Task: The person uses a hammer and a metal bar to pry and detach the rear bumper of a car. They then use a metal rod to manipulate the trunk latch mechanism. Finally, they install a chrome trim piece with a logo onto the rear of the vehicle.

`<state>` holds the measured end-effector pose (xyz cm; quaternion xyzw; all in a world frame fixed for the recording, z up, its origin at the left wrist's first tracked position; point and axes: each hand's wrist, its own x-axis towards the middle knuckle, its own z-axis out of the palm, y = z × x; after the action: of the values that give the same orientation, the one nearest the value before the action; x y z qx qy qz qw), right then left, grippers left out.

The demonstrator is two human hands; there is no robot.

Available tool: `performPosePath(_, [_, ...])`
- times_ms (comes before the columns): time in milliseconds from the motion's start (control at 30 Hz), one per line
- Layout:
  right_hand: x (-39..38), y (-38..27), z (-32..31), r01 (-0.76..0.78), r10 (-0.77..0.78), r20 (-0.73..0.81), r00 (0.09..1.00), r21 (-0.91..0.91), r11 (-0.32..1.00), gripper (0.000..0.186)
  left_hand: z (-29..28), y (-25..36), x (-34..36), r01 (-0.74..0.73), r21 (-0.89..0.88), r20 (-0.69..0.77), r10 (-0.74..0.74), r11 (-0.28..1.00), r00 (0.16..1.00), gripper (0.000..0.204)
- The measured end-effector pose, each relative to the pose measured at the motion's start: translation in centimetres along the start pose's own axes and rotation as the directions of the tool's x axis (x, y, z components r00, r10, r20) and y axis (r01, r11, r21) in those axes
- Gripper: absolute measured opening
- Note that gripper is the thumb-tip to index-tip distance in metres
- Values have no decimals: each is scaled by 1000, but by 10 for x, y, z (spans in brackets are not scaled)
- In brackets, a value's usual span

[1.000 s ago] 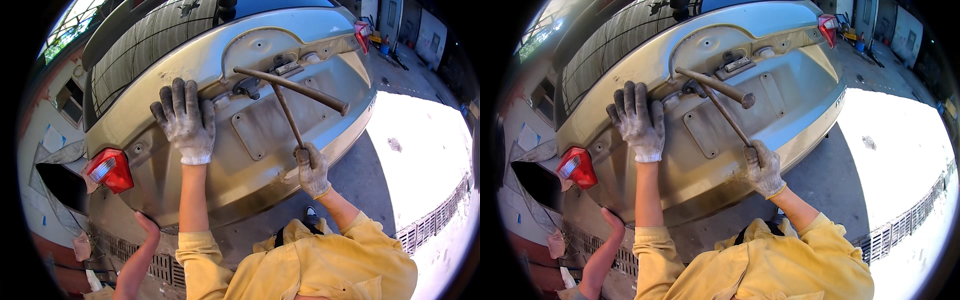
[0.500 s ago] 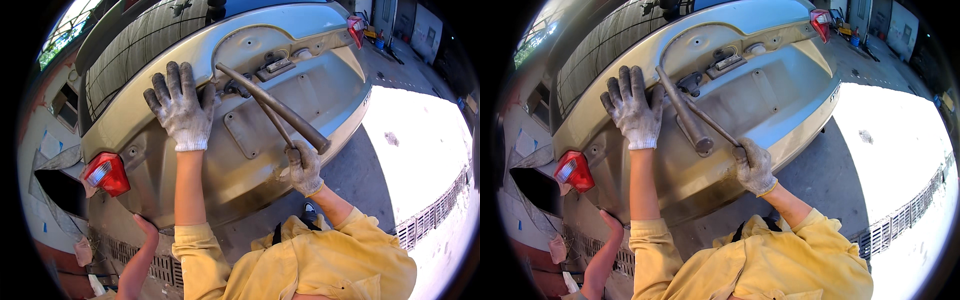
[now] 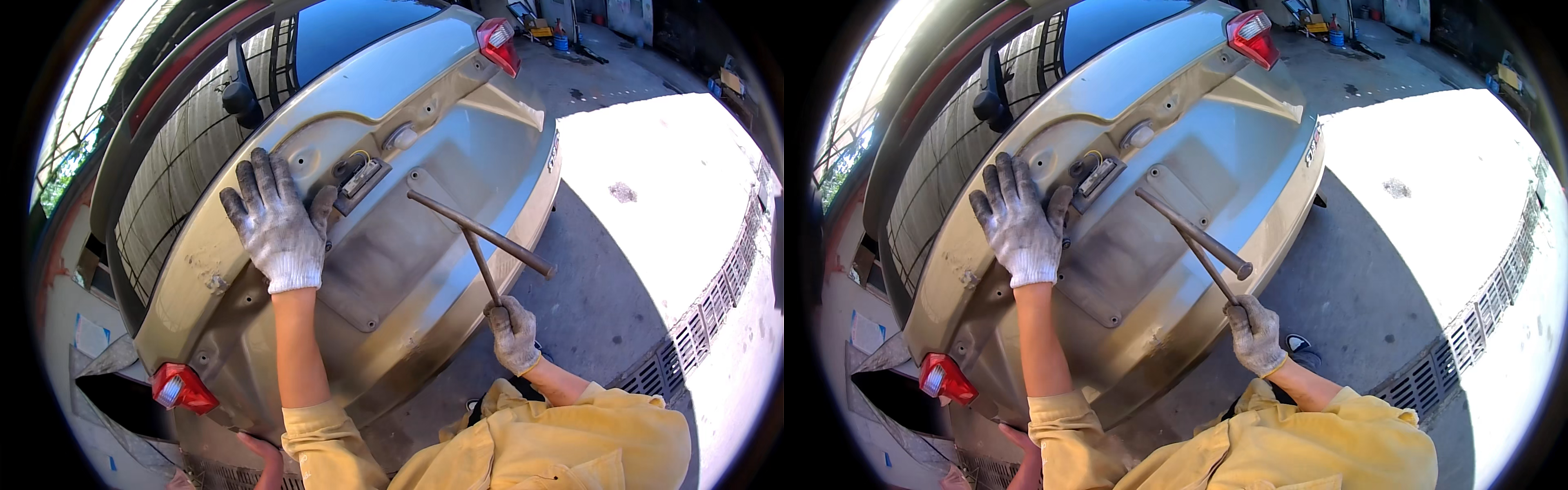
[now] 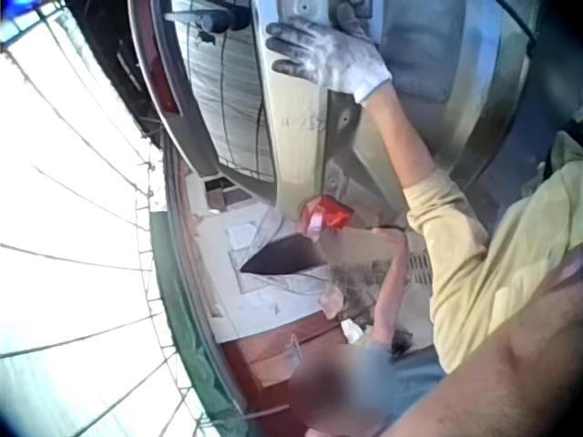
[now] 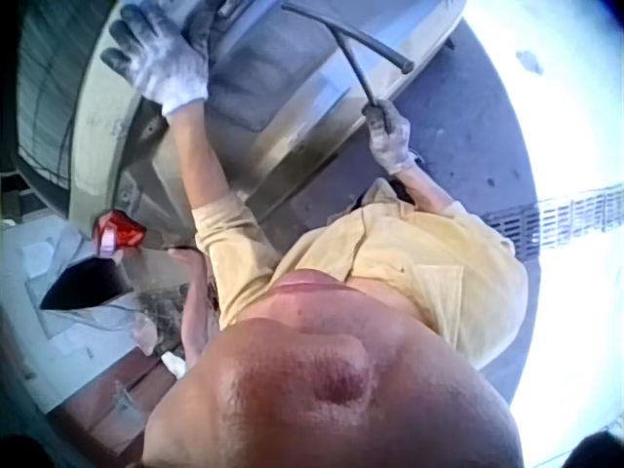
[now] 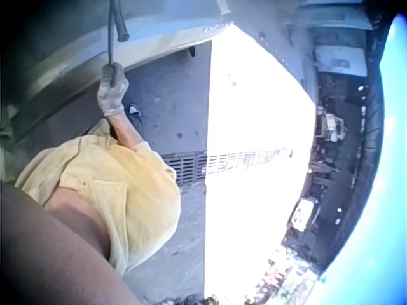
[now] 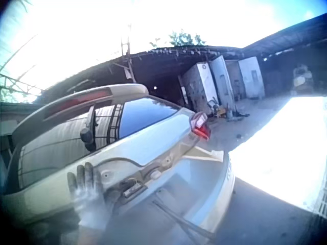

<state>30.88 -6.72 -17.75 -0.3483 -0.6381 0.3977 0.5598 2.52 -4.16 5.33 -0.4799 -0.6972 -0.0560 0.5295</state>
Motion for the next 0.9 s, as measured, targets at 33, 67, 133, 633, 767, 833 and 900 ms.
performPosePath(33, [4,6,-4,-32,32,-4,999,35,999,26,2,5,1,-18,-28,-9,18,999,1000,69])
performPosePath(67, [9,12,-7,-64,64,-3,998,70,996,26,3,9,4,-34,-53,-17,33,998,999,68])
performPosePath(133, [20,20,-15,-120,121,4,993,136,983,28,-1,17,10,-106,-131,-24,104,986,994,66])
performPosePath(633, [117,99,-101,-304,198,333,922,303,903,39,-14,93,32,93,-181,127,-70,979,989,69])
performPosePath(767, [133,106,-116,-434,249,476,843,330,838,41,-14,129,26,192,-233,83,-177,953,981,70])
performPosePath(833, [142,107,-123,-441,237,499,833,341,831,41,-17,144,17,247,-270,45,-244,931,969,65])
performPosePath(900, [144,107,-130,-427,224,500,836,339,838,42,-20,151,-2,300,-258,-5,-312,918,950,60])
